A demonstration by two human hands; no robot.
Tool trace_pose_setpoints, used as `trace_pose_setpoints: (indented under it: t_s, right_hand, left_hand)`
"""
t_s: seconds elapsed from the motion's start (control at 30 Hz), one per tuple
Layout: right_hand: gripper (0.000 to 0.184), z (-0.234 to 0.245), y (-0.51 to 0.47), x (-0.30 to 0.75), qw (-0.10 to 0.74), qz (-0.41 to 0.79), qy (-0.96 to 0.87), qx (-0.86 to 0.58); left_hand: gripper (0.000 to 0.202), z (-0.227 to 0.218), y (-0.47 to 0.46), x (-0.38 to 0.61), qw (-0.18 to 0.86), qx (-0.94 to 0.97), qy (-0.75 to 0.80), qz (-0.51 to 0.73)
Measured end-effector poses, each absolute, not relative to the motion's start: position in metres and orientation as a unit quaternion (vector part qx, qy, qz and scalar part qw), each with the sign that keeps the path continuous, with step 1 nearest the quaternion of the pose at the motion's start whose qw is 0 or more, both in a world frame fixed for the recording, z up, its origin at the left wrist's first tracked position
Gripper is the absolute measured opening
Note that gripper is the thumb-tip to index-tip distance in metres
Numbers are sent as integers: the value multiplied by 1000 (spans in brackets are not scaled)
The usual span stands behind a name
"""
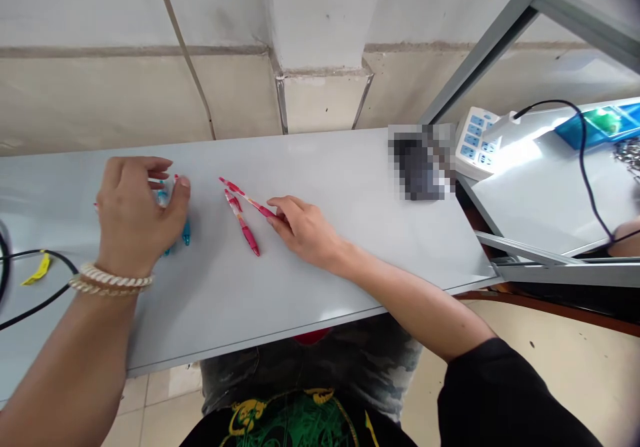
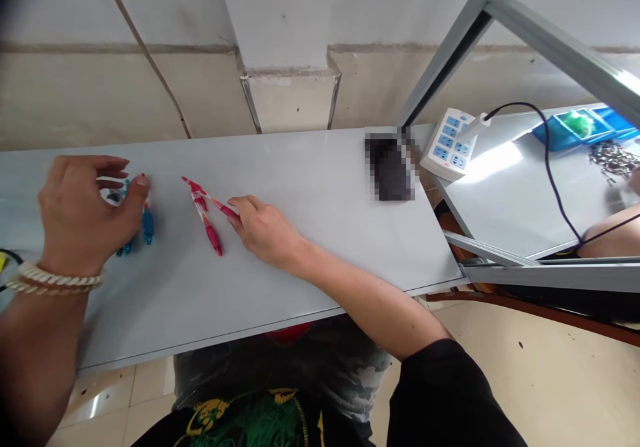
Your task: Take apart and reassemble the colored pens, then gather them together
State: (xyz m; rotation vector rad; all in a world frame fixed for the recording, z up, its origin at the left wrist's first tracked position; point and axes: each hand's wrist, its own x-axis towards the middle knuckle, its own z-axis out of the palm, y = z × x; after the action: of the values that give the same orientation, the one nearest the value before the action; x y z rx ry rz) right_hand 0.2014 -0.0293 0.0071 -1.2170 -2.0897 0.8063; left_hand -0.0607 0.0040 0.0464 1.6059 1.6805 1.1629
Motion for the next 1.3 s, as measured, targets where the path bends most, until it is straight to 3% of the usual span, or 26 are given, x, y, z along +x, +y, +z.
trace_pose_setpoints:
  t_s: [0.07, 0.1, 0.23, 0.4, 0.53, 0.83, 0.9, 1.0, 1.17, 1.23, 1.3]
  right_hand:
    - [28, 5, -28, 201, 350, 314, -770, -432]
    - [26, 4, -28, 201, 372, 318, -768, -413]
    - [23, 6, -28, 201, 418, 334, -761, -366]
    - [23, 14, -29, 202, 423, 376, -721, -400]
    - [36, 16, -30, 203, 399, 430, -700, -408]
    - [29, 1, -28, 203, 534, 219, -747, -331]
    - [23, 3, -26, 203, 537, 245, -729, -347]
    - [36, 7, -26, 201, 517, 354, -677, -387]
    - [9, 14, -29, 200, 551, 370, -660, -353]
    - [22, 16, -30, 200, 537, 412, -636, -371]
    - [19, 17, -32, 201, 523, 433, -623, -388]
  left_hand:
    - [48, 42, -2, -45, 209, 611, 602, 469]
    - [50, 40, -5, -37, 228, 608, 581, 492]
    - [34, 36, -17, -12, 414, 544, 478, 552]
    - [13, 38, -29, 4, 486, 476, 422, 600]
    - [13, 36, -34, 13, 485, 442, 435, 617]
    - [19, 22, -37, 18, 496, 371, 463, 633]
    - [20, 22, -36, 17, 493, 369, 465, 636]
    - [20, 24, -35, 17, 494, 373, 458, 639]
    - [14, 26, -32, 15, 528, 363, 427, 637]
    - [13, 26, -32, 13, 535, 362, 419, 638]
    - [13, 26, -32, 12, 537, 364, 421, 634]
